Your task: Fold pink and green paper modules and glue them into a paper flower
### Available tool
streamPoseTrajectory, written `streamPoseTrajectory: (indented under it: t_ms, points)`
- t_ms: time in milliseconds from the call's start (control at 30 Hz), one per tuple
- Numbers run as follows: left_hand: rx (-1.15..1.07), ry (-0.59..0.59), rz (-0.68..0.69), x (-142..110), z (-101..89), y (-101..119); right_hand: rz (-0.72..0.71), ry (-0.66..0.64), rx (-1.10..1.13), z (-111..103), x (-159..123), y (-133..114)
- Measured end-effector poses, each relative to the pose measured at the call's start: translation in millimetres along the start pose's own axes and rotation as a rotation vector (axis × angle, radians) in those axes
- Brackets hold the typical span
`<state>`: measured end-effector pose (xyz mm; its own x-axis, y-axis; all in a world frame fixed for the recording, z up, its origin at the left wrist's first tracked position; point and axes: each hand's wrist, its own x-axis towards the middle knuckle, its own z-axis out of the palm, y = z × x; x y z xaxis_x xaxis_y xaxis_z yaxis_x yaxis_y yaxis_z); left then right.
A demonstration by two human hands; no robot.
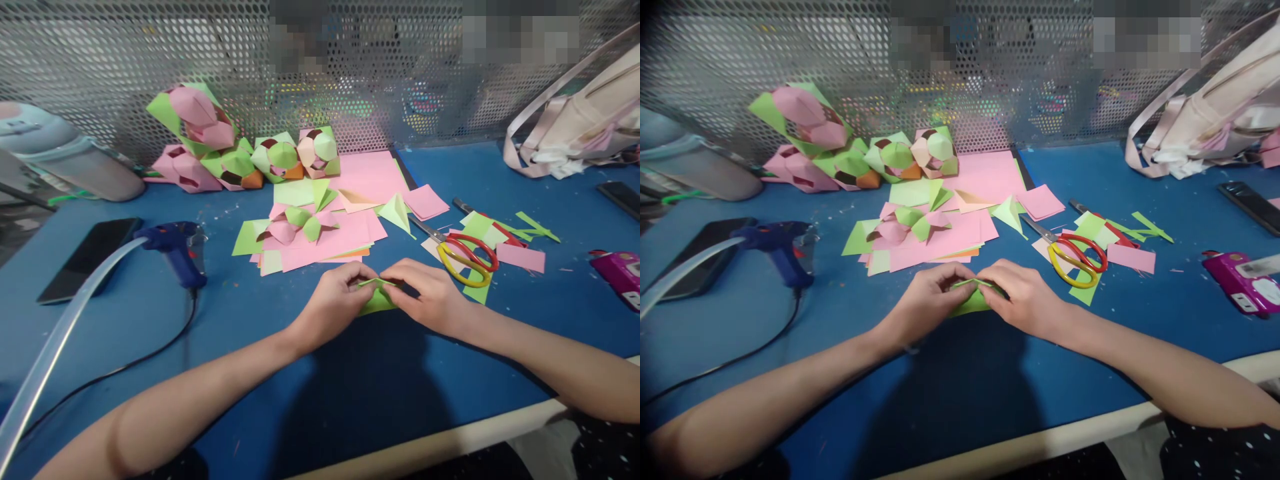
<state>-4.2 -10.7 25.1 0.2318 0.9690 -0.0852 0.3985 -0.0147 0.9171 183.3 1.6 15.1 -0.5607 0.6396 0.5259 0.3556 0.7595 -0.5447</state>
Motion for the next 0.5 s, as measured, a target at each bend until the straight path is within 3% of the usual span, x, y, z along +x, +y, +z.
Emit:
streamPoseTrajectory:
  t_ms: [100,233,500]
  points:
    - [0.062,0.02,0.054,-1.8,1.9,-4.2,0.092,-0.009,-0.025,0.6,0.9,-0.9]
    - [0.086,0.019,0.086,-1.4,3.1,-7.4,0.11,-0.023,-0.029,0.0,3.3,0.7]
    - [-0.064,-0.092,-0.018,3.5,-4.1,-1.6,0.102,-0.036,-0.061,-3.6,4.0,3.5]
